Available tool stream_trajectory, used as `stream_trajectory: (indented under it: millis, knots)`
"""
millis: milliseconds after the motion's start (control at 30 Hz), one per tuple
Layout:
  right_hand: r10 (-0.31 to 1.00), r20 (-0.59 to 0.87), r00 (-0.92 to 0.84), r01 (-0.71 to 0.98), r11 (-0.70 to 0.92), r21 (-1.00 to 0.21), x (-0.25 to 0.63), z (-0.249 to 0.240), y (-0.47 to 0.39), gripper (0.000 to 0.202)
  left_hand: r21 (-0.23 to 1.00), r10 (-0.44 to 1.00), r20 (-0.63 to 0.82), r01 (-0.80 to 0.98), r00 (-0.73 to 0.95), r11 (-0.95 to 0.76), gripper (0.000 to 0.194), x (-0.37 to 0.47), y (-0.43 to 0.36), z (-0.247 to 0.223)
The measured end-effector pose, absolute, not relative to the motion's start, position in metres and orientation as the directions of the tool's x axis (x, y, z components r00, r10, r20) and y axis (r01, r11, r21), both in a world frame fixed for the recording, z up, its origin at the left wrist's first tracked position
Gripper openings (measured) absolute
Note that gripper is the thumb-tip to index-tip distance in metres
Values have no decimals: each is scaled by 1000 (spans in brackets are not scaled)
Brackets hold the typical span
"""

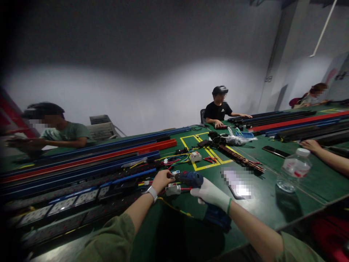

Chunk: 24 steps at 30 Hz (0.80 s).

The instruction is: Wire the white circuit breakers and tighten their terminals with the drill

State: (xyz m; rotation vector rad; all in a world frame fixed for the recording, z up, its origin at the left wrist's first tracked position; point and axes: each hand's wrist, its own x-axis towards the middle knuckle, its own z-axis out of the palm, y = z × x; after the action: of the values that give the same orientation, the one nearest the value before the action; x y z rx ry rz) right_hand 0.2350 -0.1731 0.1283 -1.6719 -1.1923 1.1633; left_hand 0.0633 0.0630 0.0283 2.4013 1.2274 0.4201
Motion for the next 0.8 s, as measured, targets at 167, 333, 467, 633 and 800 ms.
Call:
stream_trajectory:
  millis: [167,333,467,633,800]
  knots:
    - [961,-211,181,240,-251,-938,230,132,-175,39,467,827,71,714,557,-521,23,64,64,29]
    - [961,-200,192,237,-243,-941,230,132,-176,39,497,821,75,692,566,-523,25,63,62,29]
    - [961,-208,180,231,-247,-941,232,125,-174,41,500,826,87,692,557,-520,22,63,61,28]
    - [966,-198,167,265,-237,-934,233,126,-173,39,509,823,89,684,561,-522,25,63,61,30]
    - [959,-219,178,283,-263,-922,231,128,-174,38,500,827,79,696,556,-516,23,63,60,31]
